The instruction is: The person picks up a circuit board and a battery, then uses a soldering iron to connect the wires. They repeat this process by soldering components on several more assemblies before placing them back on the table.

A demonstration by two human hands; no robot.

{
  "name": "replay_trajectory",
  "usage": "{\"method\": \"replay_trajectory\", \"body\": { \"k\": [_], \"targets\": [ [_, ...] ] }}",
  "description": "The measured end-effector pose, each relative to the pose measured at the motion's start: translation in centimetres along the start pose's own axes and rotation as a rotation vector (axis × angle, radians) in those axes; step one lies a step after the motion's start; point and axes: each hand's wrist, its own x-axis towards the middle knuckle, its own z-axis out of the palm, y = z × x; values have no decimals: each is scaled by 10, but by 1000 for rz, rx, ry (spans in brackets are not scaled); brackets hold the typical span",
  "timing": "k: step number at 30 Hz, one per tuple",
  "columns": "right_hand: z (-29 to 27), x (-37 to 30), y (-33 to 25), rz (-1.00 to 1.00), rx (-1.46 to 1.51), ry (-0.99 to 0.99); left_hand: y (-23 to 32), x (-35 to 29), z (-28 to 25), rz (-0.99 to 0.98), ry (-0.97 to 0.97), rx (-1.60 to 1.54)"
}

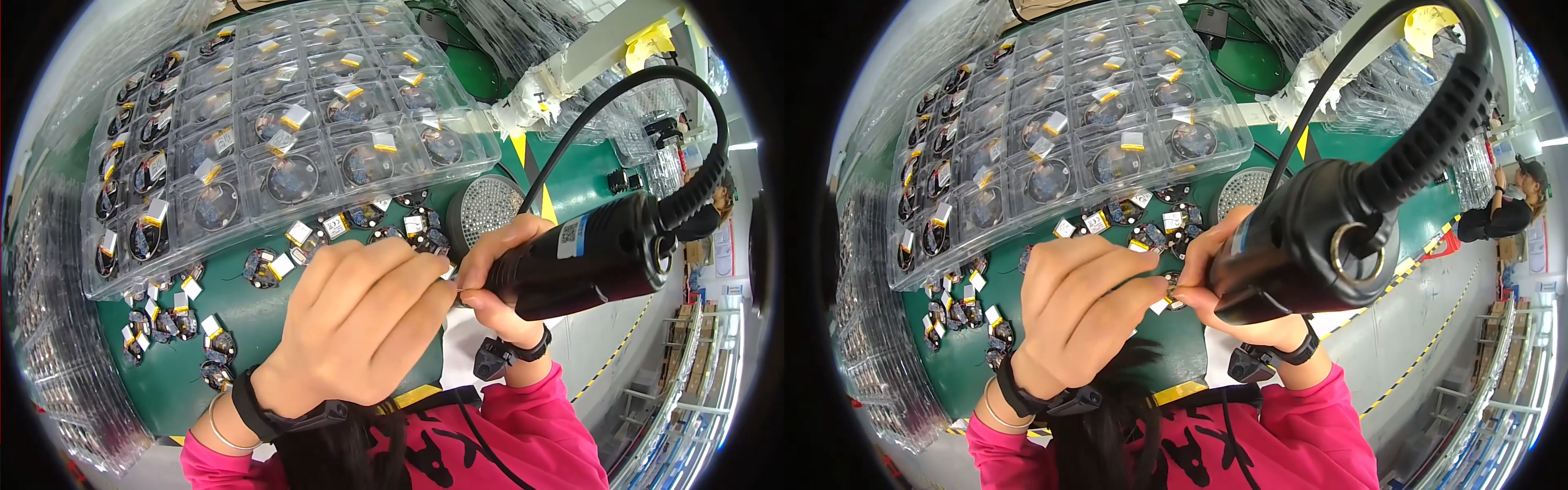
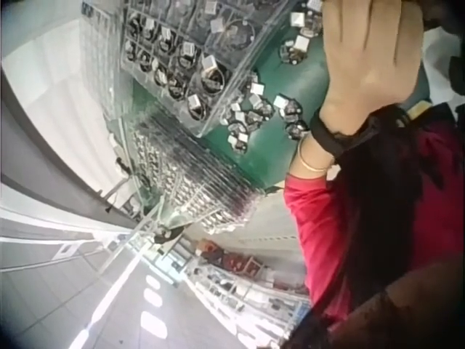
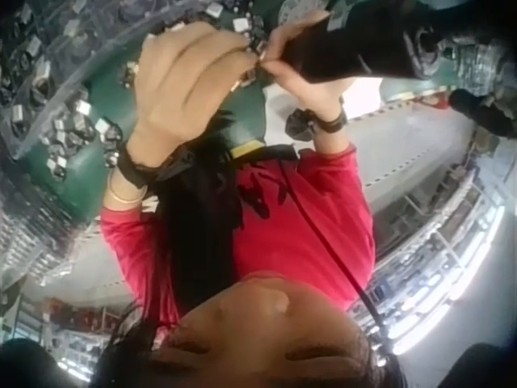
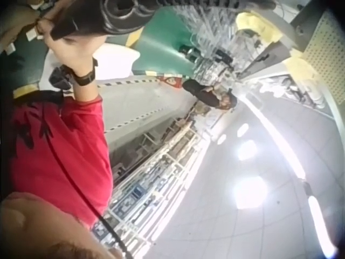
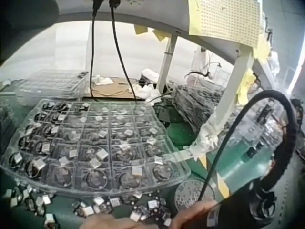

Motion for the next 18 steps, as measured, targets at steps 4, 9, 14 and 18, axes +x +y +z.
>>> {"method": "replay_trajectory", "body": {
  "k": [4,9,14,18],
  "targets": [
    [3,2,-4,-32,-28,28,-2,-4,11,-78,23,-116],
    [5,-1,-8,38,-66,90,1,-4,15,-119,85,-161],
    [-3,3,-5,-67,-186,-58,3,-3,13,-170,47,-249],
    [-5,1,-5,-89,-208,-87,3,0,7,-182,5,-261]
  ]
}}
